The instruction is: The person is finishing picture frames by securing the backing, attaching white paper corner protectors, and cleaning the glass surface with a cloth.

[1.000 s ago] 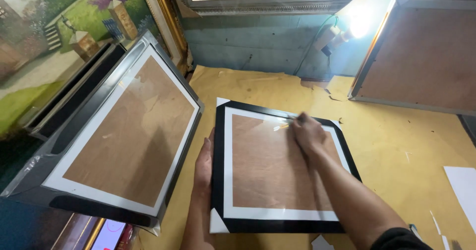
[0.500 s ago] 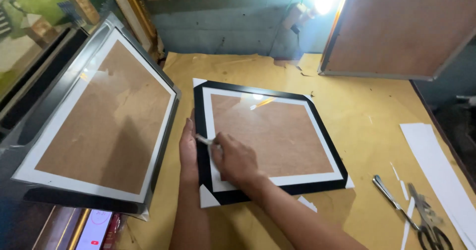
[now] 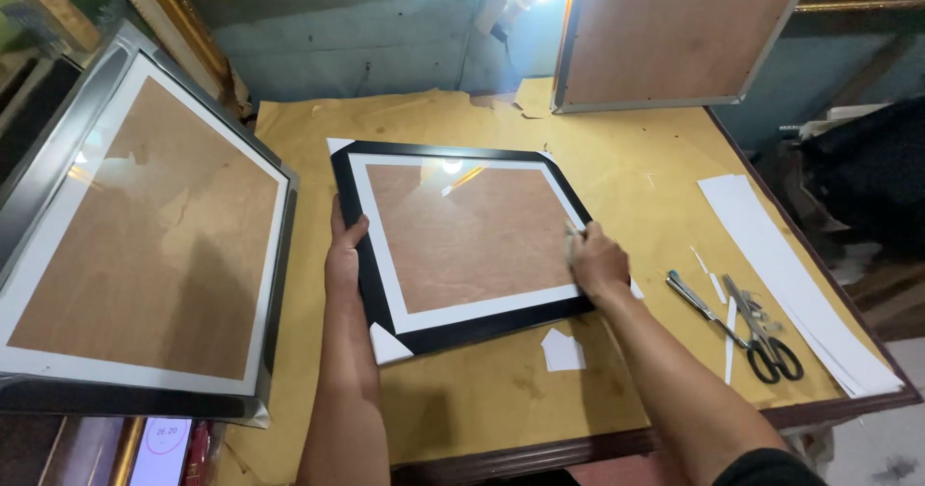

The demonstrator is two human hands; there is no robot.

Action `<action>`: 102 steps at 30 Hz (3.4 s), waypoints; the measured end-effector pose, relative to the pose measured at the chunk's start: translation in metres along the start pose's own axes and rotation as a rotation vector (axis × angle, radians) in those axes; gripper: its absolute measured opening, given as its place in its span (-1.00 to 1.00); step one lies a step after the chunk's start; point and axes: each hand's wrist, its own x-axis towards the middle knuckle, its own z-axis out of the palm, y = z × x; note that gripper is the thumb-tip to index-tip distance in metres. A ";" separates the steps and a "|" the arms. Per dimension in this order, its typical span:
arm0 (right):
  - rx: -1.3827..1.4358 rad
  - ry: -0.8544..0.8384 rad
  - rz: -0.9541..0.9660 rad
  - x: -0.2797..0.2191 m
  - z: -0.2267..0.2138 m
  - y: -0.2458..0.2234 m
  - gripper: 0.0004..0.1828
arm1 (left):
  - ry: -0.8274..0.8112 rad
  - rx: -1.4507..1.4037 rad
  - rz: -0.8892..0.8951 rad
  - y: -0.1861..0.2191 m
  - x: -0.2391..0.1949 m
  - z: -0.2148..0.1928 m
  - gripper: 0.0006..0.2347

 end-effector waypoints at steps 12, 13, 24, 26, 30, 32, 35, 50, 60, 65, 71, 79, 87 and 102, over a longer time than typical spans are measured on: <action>0.250 0.118 -0.862 -0.145 0.001 -0.077 -0.85 | -0.065 -0.178 -0.046 -0.041 0.046 -0.022 -0.58; 0.193 0.161 -0.709 -0.123 0.012 -0.044 -0.83 | -0.066 -0.183 -0.054 -0.031 0.038 -0.015 -0.59; 0.088 0.042 -0.317 -0.145 0.001 -0.057 -0.77 | -0.079 -0.219 -0.072 -0.049 0.049 -0.026 -0.61; 0.257 0.098 -0.708 -0.187 0.003 -0.105 -0.89 | -0.087 -0.263 -0.083 -0.029 0.030 -0.016 -0.62; 0.298 0.019 -0.811 -0.195 -0.020 -0.119 -0.86 | -0.116 -0.202 0.005 0.003 0.001 0.000 -0.51; 0.145 -0.065 -0.558 -0.170 -0.027 -0.098 -0.84 | -0.085 -0.236 -0.077 0.001 0.006 -0.001 -0.61; 0.003 -0.163 -0.185 -0.116 -0.037 -0.045 -0.68 | -0.124 -0.234 -0.053 -0.071 0.075 -0.043 -0.60; -0.056 0.259 -0.343 0.076 0.032 0.053 -0.75 | 0.009 -0.027 -0.234 0.029 0.003 0.021 -0.52; 0.200 0.225 -0.384 0.198 0.040 -0.027 -0.73 | 0.148 0.055 -0.390 0.048 0.020 0.041 -0.42; 0.348 0.212 -0.323 0.208 0.073 -0.119 -0.70 | 0.066 -0.045 -0.266 0.027 0.033 0.025 -0.43; 0.336 -0.095 -0.728 0.069 0.020 -0.284 -0.66 | 0.084 -0.192 -0.358 0.044 0.023 0.036 -0.39; 0.294 -0.001 -0.350 0.137 0.037 -0.178 -0.64 | 0.007 0.027 -0.290 0.046 0.021 0.022 -0.39; 0.327 0.052 0.069 0.174 0.047 -0.145 -0.68 | -0.048 -0.104 -0.200 0.049 0.021 0.024 -0.47; 0.270 -0.057 -0.965 -0.097 0.026 -0.186 -0.87 | -0.054 -0.729 -0.198 0.011 0.014 0.007 -0.62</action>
